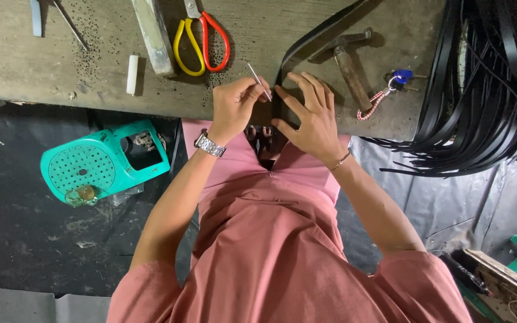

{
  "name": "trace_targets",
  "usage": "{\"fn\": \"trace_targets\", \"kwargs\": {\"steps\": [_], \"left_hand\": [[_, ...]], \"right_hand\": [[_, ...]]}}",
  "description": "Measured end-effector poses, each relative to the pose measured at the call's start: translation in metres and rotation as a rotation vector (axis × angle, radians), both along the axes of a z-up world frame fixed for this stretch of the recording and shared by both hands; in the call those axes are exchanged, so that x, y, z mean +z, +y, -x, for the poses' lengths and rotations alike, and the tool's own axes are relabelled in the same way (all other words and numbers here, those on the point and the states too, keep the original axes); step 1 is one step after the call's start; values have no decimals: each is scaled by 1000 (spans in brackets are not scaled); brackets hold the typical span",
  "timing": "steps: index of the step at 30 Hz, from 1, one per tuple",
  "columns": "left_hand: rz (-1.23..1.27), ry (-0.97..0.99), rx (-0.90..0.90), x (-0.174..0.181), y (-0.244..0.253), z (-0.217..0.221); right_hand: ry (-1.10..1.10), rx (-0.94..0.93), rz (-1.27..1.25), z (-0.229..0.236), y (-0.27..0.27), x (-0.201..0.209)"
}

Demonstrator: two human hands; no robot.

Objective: Punching holes into a thin leather strap using a manual hole punch and a hammer on a workshop bench.

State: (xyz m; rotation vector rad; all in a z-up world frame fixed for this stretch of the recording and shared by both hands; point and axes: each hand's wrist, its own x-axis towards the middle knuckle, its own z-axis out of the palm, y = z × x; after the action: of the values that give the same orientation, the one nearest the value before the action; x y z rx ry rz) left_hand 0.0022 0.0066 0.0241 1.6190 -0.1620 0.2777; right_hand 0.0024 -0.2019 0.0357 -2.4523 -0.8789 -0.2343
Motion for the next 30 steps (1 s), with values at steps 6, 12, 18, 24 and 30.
{"fn": "trace_targets", "kwargs": {"steps": [6, 12, 18, 24, 30], "left_hand": [[-207, -69, 7, -6, -11, 1], [-238, -108, 30, -9, -14, 2], [-254, -130, 48, -10, -15, 1], [-322, -206, 52, -16, -14, 0], [-499, -286, 60, -31, -12, 6]], "right_hand": [[31, -9, 11, -1, 0, 3], [52, -13, 15, 0, -1, 3], [67, -12, 1, 0, 0, 5], [50, -11, 6, 0, 0, 4], [45, -9, 25, 0, -2, 2]]}}
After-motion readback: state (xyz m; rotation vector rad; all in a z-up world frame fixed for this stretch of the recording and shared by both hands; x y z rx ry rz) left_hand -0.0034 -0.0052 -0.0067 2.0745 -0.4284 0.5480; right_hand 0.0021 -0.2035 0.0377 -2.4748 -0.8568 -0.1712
